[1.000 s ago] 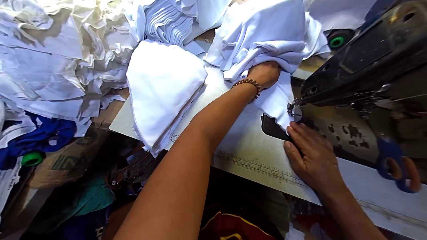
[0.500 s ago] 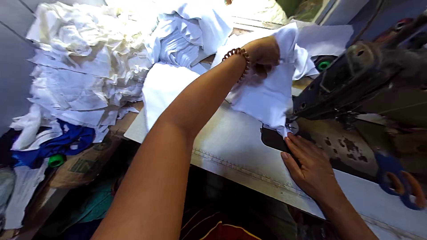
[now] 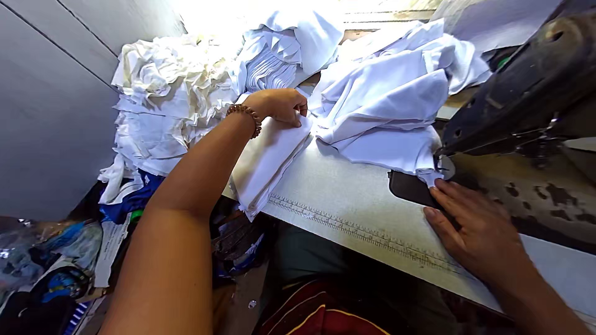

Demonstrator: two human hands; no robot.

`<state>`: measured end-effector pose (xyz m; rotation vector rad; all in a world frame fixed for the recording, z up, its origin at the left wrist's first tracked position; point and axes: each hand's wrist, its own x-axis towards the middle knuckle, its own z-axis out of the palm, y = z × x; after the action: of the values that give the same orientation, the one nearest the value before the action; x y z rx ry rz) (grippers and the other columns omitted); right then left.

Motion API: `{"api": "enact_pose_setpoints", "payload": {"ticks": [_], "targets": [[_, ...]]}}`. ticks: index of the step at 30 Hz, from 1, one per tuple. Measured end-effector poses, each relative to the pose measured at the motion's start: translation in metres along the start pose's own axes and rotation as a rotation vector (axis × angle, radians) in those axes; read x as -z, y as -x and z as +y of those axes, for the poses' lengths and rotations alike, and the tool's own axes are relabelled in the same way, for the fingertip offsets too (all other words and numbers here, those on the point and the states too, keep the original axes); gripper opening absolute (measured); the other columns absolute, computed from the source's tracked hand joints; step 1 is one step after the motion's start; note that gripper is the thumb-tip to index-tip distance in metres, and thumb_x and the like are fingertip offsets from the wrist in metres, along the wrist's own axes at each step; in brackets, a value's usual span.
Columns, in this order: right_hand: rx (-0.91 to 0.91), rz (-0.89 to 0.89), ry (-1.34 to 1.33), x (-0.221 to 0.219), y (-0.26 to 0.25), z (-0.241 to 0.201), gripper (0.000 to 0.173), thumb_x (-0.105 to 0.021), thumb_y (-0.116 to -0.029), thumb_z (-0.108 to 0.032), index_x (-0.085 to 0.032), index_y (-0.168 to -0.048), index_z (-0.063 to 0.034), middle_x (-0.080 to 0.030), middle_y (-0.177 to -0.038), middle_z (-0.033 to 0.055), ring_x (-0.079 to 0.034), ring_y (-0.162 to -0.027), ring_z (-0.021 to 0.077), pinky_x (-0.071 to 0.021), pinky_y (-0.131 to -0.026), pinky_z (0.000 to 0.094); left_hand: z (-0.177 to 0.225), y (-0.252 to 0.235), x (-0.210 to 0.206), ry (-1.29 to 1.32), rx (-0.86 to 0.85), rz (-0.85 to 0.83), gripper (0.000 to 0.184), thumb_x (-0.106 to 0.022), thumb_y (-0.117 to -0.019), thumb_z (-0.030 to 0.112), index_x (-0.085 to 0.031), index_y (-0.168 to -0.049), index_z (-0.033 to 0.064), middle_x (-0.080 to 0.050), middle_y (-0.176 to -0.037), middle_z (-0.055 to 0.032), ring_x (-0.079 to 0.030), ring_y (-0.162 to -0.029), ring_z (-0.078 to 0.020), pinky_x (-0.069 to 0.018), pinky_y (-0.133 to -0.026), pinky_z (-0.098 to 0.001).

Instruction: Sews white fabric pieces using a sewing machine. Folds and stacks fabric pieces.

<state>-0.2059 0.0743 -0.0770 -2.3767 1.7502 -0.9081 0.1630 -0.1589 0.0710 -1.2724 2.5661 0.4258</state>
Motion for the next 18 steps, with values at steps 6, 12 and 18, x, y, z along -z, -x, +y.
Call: {"api": "enact_pose_setpoints", "payload": {"ticks": [6,12,18], "targets": [[-0.008,0.005,0.001,0.001,-0.002,-0.001,0.062,-0.037,-0.1052,-0.049,-0.07,-0.128,-0.0016,-0.062,-0.141,0.02,-0.056,-0.133,0.0431,-0.0386,-0.107,0.066,0.015,-0.002,-0.001,-0.07,-0.028,0.031,0.015,-0.072,-0.0911,0.003,-0.071,-0.106,-0.0016,-0.066,-0.109,-0.0204,-0.066,-0.101,-0.0346,-0.0535,-0.085,-0.0509],[-0.015,0.013,-0.006,0.001,-0.001,0.0,0.062,-0.04,-0.104,-0.05,-0.071,-0.126,-0.0022,-0.063,-0.14,0.0202,-0.055,-0.134,0.043,-0.0381,-0.108,0.0658,0.005,0.02,-0.028,-0.038,-0.207,0.399,0.005,-0.072,-0.0876,-0.003,-0.071,-0.093,-0.0031,-0.068,-0.101,-0.0202,-0.068,-0.095,-0.0342,-0.054,-0.088,-0.0495],[0.233,0.224,0.065,0.013,-0.014,-0.037,0.031,-0.056,-0.1038,-0.025,-0.074,-0.113,-0.0016,-0.072,-0.119,0.0213,-0.07,-0.103,0.0387,-0.0536,-0.087,0.0524,-0.01,0.049,-0.068,-0.001,-0.236,0.857,0.018,-0.061,-0.0981,0.004,-0.071,-0.11,-0.0042,-0.071,-0.102,-0.0205,-0.071,-0.091,-0.0305,-0.0576,-0.087,-0.0416]]}}
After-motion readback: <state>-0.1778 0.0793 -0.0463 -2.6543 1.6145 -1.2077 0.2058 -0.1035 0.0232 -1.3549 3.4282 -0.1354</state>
